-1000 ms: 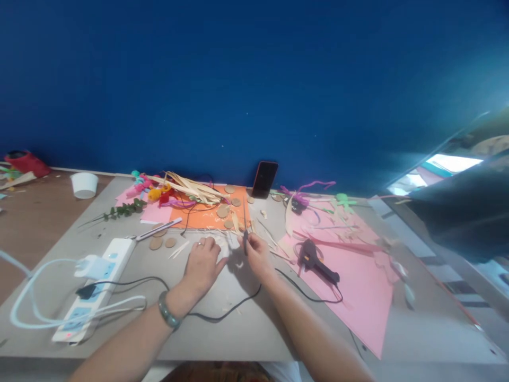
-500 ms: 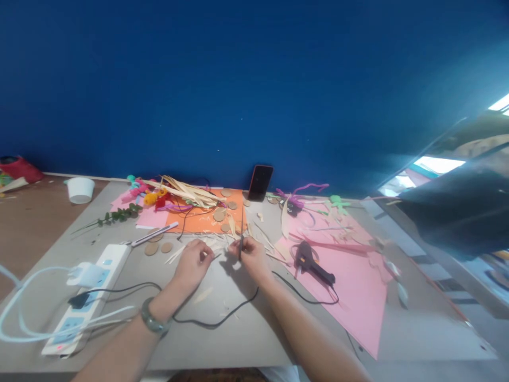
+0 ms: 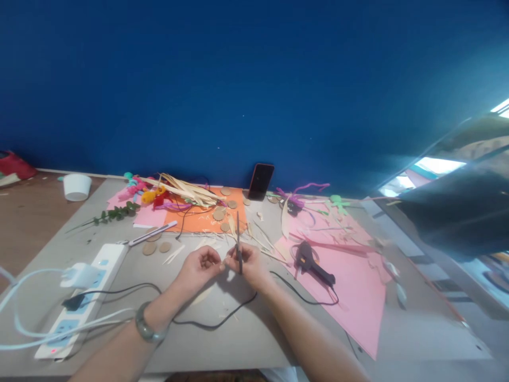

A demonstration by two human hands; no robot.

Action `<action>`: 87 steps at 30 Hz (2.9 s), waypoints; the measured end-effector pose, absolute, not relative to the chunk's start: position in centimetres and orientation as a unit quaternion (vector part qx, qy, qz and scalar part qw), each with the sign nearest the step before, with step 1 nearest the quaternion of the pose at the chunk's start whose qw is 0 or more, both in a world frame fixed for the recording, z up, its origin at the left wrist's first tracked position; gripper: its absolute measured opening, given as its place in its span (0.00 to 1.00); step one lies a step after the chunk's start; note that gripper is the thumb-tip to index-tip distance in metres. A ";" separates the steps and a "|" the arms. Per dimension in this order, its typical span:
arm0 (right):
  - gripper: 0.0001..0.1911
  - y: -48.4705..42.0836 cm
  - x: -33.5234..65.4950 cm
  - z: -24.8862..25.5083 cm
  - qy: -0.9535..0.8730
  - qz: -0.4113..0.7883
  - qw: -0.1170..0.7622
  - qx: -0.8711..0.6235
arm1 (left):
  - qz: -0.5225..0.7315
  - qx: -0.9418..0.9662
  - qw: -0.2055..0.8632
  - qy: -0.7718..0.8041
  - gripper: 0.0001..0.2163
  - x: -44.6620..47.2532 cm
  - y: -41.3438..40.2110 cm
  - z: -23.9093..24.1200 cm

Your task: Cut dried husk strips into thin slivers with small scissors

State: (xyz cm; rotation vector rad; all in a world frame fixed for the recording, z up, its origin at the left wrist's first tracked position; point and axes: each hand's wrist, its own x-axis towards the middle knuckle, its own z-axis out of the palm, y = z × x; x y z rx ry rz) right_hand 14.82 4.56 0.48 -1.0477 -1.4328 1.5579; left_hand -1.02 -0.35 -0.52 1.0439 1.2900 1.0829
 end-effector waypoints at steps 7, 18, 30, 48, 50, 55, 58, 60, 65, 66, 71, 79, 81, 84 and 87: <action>0.16 4.5 14.7 0.5 -0.596 0.598 0.357 -0.400 | 0.427 0.441 0.568 0.548 0.09 -1.4 -0.5 -0.3; 0.21 3.9 14.5 1.7 -0.710 0.596 0.189 -0.325 | 0.600 0.334 0.513 0.515 0.10 -2.7 -0.2 0.9; 0.20 3.4 14.2 1.3 -0.712 0.596 0.174 -0.328 | 0.624 0.303 0.520 0.498 0.10 -2.3 -0.3 0.8; 0.16 3.5 14.1 1.0 -0.690 0.613 0.172 -0.345 | 0.627 0.303 0.526 0.489 0.09 -2.4 -0.3 0.8; 0.16 3.6 14.1 0.9 -0.690 0.611 0.173 -0.346 | 0.628 0.302 0.525 0.488 0.08 -2.4 -0.4 0.8; 0.15 3.7 14.2 0.7 -0.683 0.623 0.167 -0.342 | 0.635 0.301 0.521 0.484 0.08 -2.4 -0.3 0.8; 0.14 3.8 14.2 0.4 -0.690 0.619 0.165 -0.337 | 0.635 0.301 0.521 0.485 0.08 -2.4 -0.3 0.9; 0.13 3.8 14.3 0.3 -0.697 0.614 0.167 -0.331 | 0.635 0.299 0.520 0.487 0.08 -2.4 -0.3 0.9; 0.13 3.9 14.4 0.1 -0.710 0.606 0.165 -0.318 | 0.635 0.298 0.521 0.486 0.08 -2.4 -0.4 1.1; 0.13 3.9 14.4 0.1 -0.712 0.604 0.166 -0.316 | 0.636 0.299 0.521 0.485 0.08 -2.4 -0.5 1.1; 0.14 4.0 14.5 0.4 -0.718 0.603 0.164 -0.307 | 0.634 0.306 0.521 0.483 0.07 -2.4 -0.4 1.1; 0.23 4.5 14.7 0.9 -0.724 0.573 0.169 -0.345 | 0.625 0.331 0.507 0.493 0.08 -2.8 -0.3 1.2; 0.23 4.5 14.8 1.2 -0.706 0.589 0.178 -0.350 | 0.619 0.329 0.509 0.500 0.09 -2.9 -0.3 1.4; 0.20 4.4 14.9 1.6 -0.680 0.617 0.199 -0.343 | 0.603 0.325 0.530 0.500 0.10 -2.9 -0.4 1.6; 0.19 4.3 14.9 1.6 -0.658 0.630 0.236 -0.338 | 0.576 0.331 0.569 0.485 0.10 -2.7 -0.5 1.7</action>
